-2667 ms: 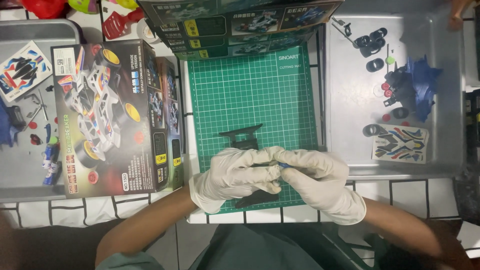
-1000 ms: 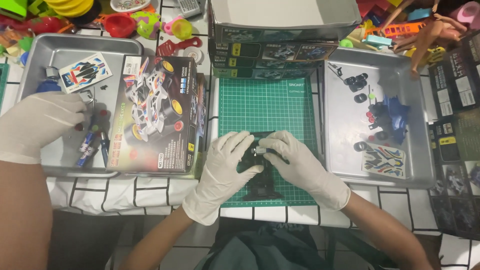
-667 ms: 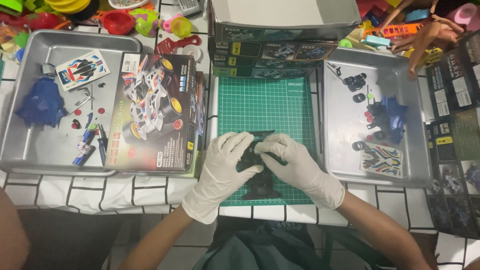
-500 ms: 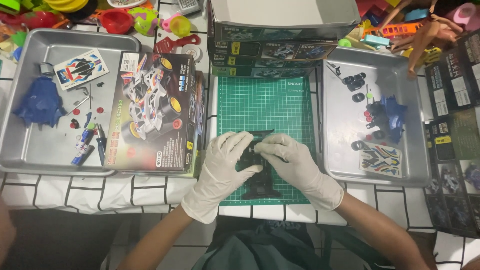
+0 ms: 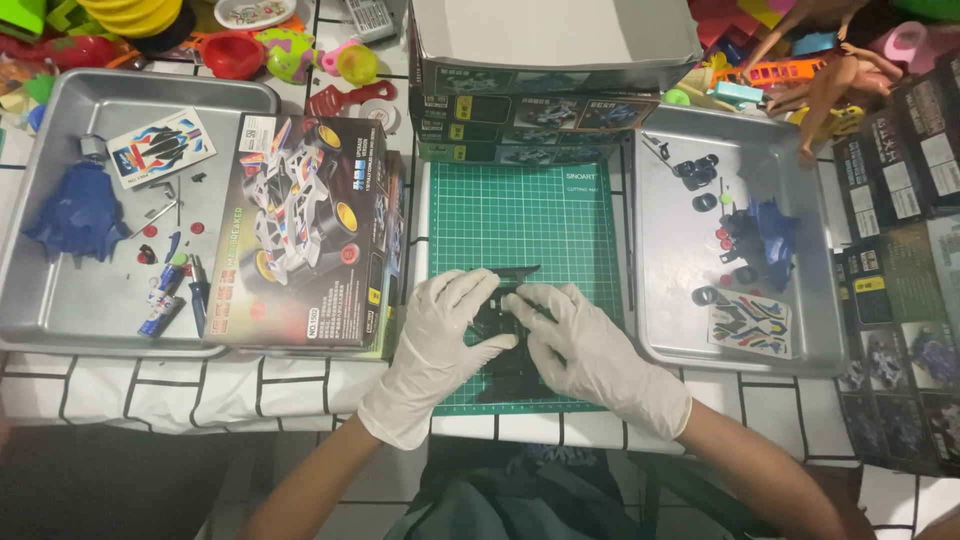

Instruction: The person assembles a model car kit on a green cutting mat. They unpack the box, remove the plastic parts, and attach the chassis, wheels, and a battery pack to the frame using their hands.

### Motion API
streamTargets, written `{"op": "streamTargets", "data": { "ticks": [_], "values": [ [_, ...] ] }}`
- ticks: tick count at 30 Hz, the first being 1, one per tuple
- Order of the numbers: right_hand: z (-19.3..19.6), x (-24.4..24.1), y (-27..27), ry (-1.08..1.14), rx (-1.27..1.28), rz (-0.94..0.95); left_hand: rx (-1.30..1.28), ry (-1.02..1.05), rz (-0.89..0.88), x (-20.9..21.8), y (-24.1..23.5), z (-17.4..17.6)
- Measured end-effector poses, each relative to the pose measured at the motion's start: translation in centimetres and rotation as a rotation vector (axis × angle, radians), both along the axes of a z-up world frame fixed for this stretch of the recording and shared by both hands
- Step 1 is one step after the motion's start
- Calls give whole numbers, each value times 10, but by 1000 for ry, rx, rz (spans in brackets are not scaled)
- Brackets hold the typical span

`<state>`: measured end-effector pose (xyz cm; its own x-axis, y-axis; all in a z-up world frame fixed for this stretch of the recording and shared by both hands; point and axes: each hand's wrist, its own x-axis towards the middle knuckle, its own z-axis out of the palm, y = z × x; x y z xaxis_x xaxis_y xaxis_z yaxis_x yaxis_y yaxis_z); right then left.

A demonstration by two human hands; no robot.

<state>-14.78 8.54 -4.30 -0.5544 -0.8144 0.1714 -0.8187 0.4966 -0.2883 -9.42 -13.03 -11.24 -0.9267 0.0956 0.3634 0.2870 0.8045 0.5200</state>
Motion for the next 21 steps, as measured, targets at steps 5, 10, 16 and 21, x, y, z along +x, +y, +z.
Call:
{"op": "streamTargets", "data": {
  "ticks": [5,10,16,21],
  "values": [
    [27,-2,-5,-395,-156,-156,5,-3,-12,4,1,12],
    [33,6,0,-680,-423,-252,-43,39,-58,5,0,15],
    [20,10,3,-540,-321,-127,-210,120,-82,4,8,3],
    [18,7,4,-361,51,-141,9,98,-139,-6,7,9]
  ]
}}
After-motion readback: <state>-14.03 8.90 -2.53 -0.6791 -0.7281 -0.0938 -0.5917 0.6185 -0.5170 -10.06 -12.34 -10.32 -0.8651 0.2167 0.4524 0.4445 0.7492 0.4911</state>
